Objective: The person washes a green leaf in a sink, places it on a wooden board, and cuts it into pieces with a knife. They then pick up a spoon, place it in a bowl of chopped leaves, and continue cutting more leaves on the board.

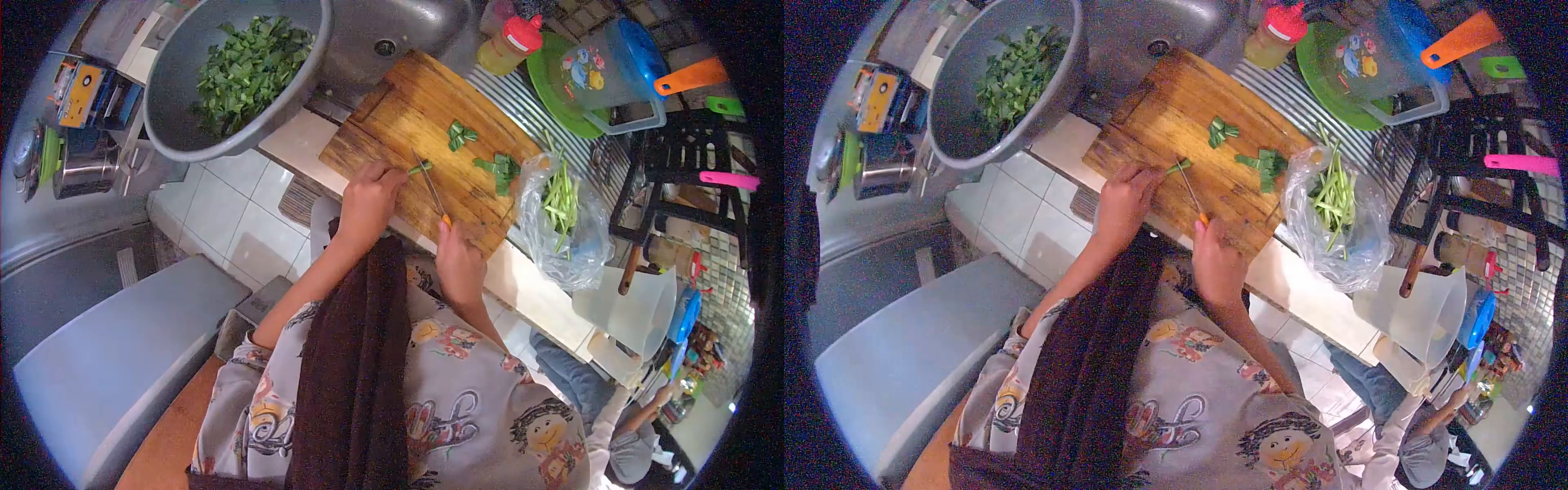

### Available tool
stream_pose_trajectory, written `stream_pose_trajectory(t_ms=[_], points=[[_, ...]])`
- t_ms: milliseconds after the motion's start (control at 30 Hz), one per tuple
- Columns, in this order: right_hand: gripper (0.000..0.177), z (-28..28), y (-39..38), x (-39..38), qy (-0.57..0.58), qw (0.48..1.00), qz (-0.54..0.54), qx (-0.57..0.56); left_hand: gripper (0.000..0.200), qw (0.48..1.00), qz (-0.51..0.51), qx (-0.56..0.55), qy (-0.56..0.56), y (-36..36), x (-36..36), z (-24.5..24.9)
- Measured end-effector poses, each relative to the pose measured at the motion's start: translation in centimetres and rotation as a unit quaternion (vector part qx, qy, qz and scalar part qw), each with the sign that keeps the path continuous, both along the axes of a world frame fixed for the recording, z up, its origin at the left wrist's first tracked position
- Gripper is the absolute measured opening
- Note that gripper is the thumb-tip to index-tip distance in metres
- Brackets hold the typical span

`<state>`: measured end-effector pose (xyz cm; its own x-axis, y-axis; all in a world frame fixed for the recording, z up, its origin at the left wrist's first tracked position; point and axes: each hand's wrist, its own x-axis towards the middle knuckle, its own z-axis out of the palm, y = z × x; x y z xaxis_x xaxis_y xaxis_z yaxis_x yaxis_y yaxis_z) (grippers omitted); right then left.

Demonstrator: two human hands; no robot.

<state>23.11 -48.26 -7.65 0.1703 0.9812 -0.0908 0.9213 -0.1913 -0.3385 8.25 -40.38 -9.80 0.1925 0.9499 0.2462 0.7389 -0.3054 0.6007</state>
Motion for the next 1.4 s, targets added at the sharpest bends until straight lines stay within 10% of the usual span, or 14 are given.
stream_pose_trajectory(t_ms=[1400], points=[[0.026,0.6,0.4,-0.6,0.030,0.999,0.025,0.013,0.017,0.998,-0.017,0.050,0.020,0.0,-0.4,0.0]])
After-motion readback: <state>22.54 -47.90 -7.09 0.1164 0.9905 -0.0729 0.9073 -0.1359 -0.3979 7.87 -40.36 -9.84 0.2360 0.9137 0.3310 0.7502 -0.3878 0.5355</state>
